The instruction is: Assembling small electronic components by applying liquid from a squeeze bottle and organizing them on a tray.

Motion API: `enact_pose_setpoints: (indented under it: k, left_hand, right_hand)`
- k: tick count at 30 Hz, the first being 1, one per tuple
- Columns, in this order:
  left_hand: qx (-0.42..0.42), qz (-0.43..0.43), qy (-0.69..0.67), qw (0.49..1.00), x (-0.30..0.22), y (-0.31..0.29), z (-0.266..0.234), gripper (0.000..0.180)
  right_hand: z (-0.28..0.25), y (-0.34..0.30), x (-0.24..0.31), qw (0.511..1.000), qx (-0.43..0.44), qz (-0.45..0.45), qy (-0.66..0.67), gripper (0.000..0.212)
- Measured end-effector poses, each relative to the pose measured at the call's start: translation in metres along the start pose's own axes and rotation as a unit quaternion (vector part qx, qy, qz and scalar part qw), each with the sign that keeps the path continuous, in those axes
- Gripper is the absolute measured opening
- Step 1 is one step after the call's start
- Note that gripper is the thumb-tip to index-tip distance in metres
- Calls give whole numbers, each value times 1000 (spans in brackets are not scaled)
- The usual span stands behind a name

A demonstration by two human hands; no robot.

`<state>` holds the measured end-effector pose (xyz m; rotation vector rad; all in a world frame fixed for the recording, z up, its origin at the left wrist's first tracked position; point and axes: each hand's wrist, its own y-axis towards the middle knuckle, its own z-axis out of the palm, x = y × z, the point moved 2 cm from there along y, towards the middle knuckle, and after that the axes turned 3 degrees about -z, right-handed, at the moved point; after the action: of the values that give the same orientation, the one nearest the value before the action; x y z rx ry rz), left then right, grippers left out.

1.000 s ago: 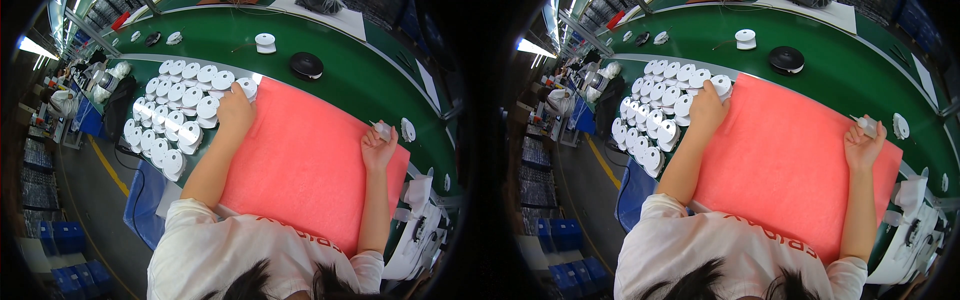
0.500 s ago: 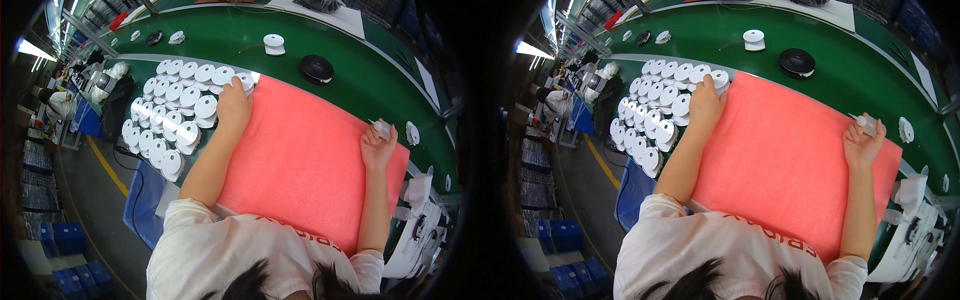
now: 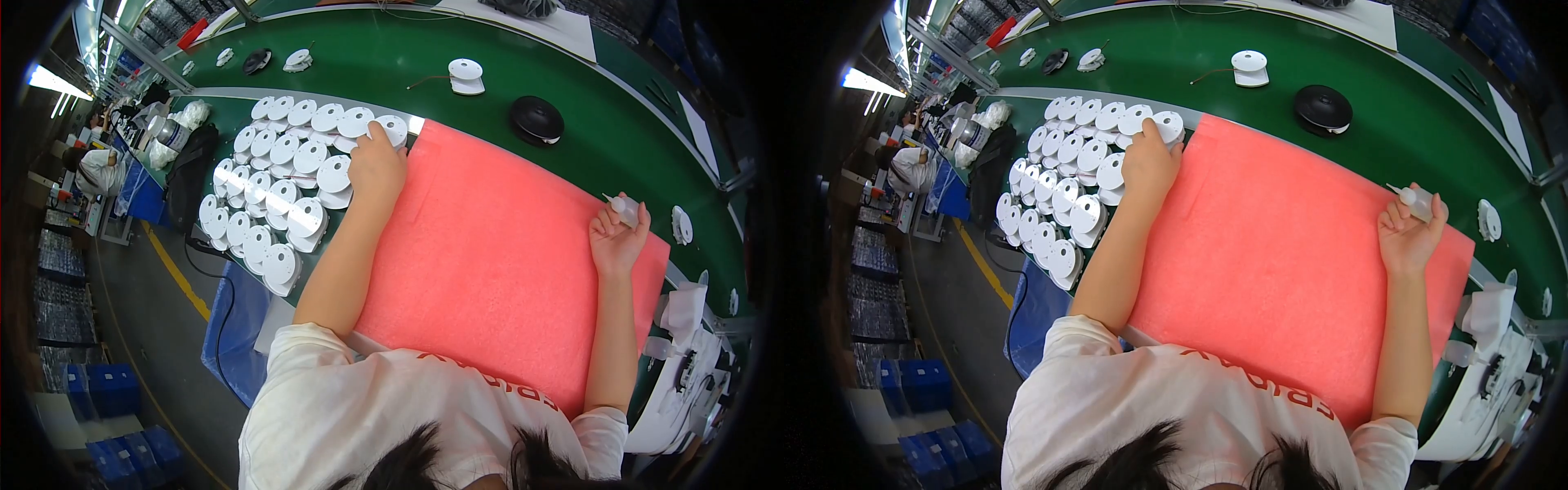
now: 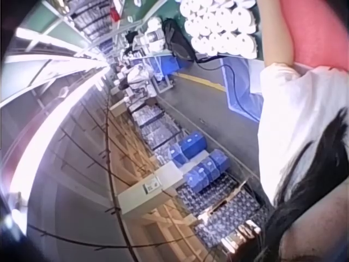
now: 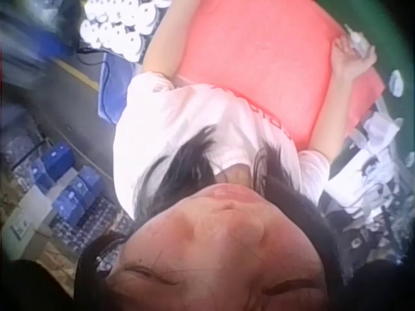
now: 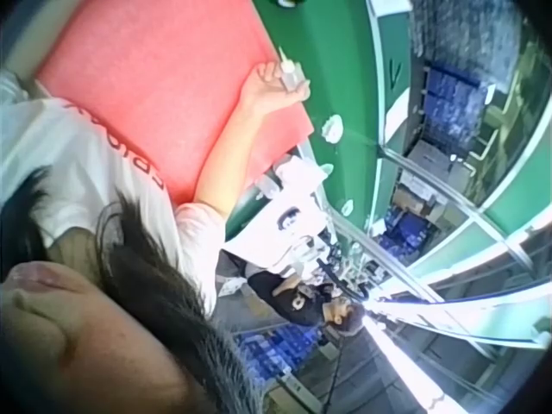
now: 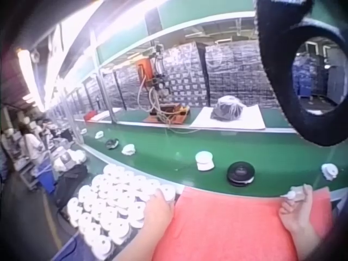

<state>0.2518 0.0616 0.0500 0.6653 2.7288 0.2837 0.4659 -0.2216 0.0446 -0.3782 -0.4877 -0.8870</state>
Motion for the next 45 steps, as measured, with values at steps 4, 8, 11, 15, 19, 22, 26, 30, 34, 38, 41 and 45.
enact_pose_setpoints:
  k: [4,8,11,15,19,22,26,30,34,38,41,45]
  left_hand:
    - [9,-9,9,1000,0,2,3,48]
    - [15,-21,15,1000,0,3,2,52]
    - [11,-19,8,1000,-1,1,-3,53]
    - [8,-16,-17,1000,-1,-1,-7,50]
    - [-56,46,22,997,-12,-10,-16,49]
    - [-92,184,-50,977,-33,-9,-12,43]
    - [231,128,-300,917,-84,15,8,40]
    - [411,-143,-646,627,-140,61,65,39]
    - [317,-226,-777,494,-183,76,84,45]
    - [246,-335,-826,381,-201,82,108,48]
    - [250,-258,-886,294,-194,100,119,47]
    - [231,-246,-869,363,-188,103,115,50]
  right_hand:
    - [-1,1,0,1000,1,-1,0,32]
    - [-2,1,0,1000,-1,0,1,32]
    - [-2,1,0,1000,5,2,2,32]
    - [-1,-1,-2,1000,4,5,2,32]
    - [-5,2,-1,1000,11,11,0,33]
    - [-1,-1,2,1000,-9,5,1,33]
    - [-1,1,2,1000,6,2,0,33]
    - [-1,-1,1,1000,-21,0,1,33]
    - [-2,0,-1,999,-36,6,6,32]
    - [-8,0,1,999,-49,1,13,32]
    - [-7,3,0,999,-35,-2,13,32]
    - [-11,5,2,1000,-15,9,13,32]
